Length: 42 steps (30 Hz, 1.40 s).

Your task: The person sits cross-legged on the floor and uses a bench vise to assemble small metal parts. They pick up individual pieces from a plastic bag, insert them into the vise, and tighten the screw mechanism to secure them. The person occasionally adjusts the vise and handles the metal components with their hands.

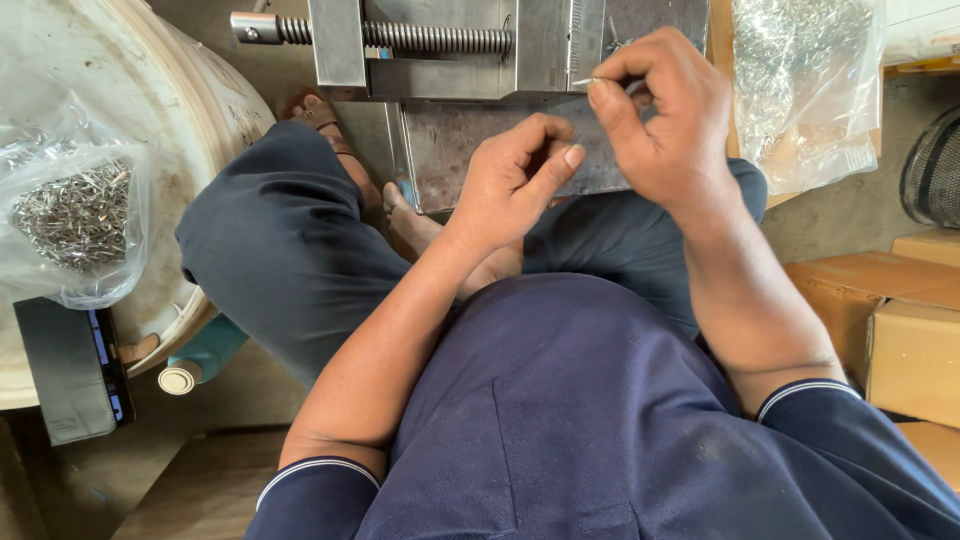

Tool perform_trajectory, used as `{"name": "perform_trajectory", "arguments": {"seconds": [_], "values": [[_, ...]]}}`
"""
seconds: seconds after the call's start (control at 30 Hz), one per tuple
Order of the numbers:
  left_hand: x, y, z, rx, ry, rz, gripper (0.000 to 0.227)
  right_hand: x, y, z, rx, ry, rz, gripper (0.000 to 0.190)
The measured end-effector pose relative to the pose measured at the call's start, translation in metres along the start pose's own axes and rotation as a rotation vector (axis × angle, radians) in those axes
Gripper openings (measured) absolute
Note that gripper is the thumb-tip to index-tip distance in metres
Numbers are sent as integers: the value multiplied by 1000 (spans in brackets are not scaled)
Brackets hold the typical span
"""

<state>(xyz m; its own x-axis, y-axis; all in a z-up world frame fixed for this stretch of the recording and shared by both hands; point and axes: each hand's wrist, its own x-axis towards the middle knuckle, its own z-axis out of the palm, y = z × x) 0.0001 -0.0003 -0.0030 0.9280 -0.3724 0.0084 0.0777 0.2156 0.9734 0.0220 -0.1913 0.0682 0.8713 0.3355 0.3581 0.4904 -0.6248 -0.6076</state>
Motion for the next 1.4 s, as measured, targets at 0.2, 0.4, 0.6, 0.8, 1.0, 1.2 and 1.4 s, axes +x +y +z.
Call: {"name": "perform_trajectory", "arguments": {"seconds": [0.2, 0.4, 0.6, 0.8, 1.0, 1.2, 1.4], "values": [[0, 1, -2, 123, 16, 87, 19, 18, -16, -4, -131, -104, 49, 7], [0, 1, -1, 101, 7, 42, 22, 11, -6, -7, -184, -71, -24, 8], [1, -3, 1, 119, 37, 104, 19, -36, 48, -15, -13, 21, 212, 7], [0, -5, 1, 194, -14, 131, 16, -81, 75, -8, 144, 92, 468, 12], [1, -3, 4, 254, -3, 138, 16, -79, 65, -8, -130, 3, 312, 8], [1, -2, 3, 229, -17, 109, 17, -63, 55, -7, -151, -44, 269, 11], [1, -3, 2, 222, -12, 133, 17, -55, 53, 6, -236, -41, 248, 8]]}}
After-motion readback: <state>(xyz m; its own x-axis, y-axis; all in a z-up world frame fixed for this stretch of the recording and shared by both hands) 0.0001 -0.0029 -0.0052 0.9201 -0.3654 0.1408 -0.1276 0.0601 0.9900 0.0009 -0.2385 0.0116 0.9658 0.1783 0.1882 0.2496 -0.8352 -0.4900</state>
